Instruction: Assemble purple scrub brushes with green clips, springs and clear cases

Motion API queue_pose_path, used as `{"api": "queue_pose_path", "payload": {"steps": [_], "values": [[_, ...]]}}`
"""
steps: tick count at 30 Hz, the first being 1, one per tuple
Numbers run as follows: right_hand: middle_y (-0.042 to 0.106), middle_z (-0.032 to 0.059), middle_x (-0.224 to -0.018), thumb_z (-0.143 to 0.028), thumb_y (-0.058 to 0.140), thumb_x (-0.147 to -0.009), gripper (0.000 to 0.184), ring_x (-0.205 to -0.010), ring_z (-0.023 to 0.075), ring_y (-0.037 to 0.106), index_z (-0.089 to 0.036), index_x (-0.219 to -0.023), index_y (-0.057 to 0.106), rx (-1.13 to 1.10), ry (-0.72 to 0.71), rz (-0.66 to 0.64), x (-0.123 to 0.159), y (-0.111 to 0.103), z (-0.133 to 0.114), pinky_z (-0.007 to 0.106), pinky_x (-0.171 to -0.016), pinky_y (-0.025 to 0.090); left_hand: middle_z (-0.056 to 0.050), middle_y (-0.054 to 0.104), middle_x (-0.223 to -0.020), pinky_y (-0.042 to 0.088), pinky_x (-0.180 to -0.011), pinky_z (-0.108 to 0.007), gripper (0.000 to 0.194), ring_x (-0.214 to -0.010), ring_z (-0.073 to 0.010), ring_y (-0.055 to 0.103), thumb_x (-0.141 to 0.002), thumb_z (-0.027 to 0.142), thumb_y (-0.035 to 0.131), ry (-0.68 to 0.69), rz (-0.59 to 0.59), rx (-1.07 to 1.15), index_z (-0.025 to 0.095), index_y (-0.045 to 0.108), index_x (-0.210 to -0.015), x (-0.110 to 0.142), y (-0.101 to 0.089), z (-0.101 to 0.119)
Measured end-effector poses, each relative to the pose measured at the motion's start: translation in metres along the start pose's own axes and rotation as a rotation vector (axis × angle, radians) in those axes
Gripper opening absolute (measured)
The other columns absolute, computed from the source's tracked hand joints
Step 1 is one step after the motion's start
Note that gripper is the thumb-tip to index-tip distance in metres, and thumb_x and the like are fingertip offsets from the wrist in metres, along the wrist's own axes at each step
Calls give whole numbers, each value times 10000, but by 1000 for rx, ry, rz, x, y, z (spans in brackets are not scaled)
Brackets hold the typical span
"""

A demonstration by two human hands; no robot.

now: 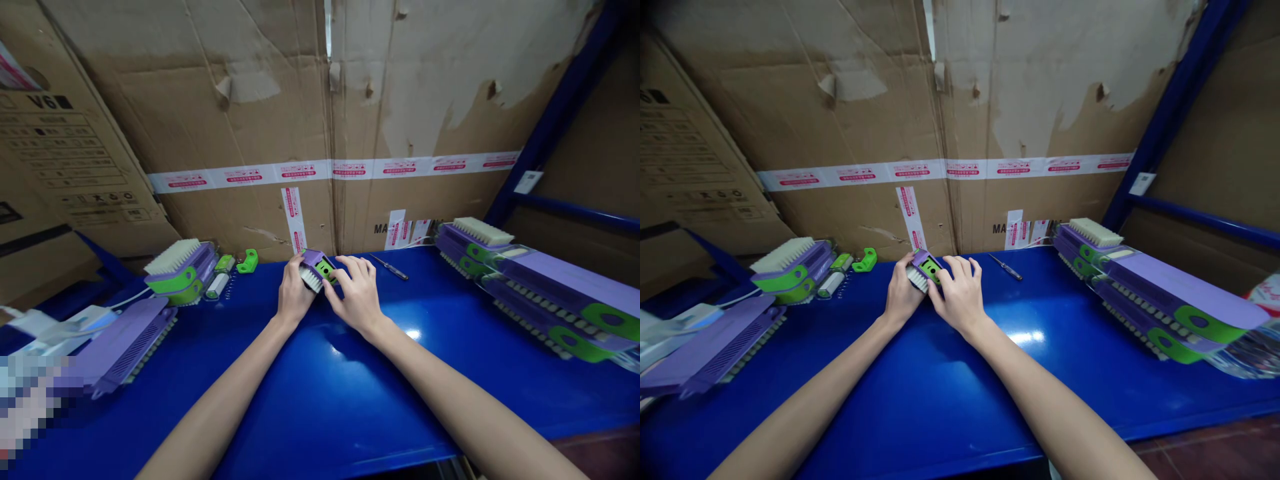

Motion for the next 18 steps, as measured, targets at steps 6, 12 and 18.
{"api": "queue_pose_path", "payload": {"steps": [6, 12, 18], "values": [[621, 104, -1118, -314, 507, -878, 164, -1066, 232, 527, -186, -894, 608, -27, -7, 45, 1, -1, 3, 431, -971, 316, -148, 577, -1176, 492, -911, -404, 704, -1107, -284, 575, -624, 263, 770, -132, 3, 35, 170, 382, -1204, -2, -1, -3], [624, 102, -1108, -326, 507, -877, 188, -1056, 227, 527, -185, -931, 619, -30, -30, 20, 1, -1, 6, 405, -940, 339, -137, 579, -1161, 502, -885, -396, 731, -1093, -287, 584, -586, 259, 790, -167, 11, 44, 181, 387, -1190, -4, -2, -5], [610, 107, -1158, -358, 483, -891, 236, -1099, 245, 506, -199, -864, 656, 46, -58, -40, 1, 2, 5, 436, -956, 309, -149, 579, -1161, 482, -925, -407, 666, -1127, -287, 562, -631, 217, 744, -131, 9, 24, 166, 390, -1192, -3, -2, -3]]}}
Point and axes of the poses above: each hand's wrist, its own x-axis away from the middle knuckle, its own y-axis out of the palm, z = x × y, the point moved 2 cm from there along -x, towards the middle knuckle
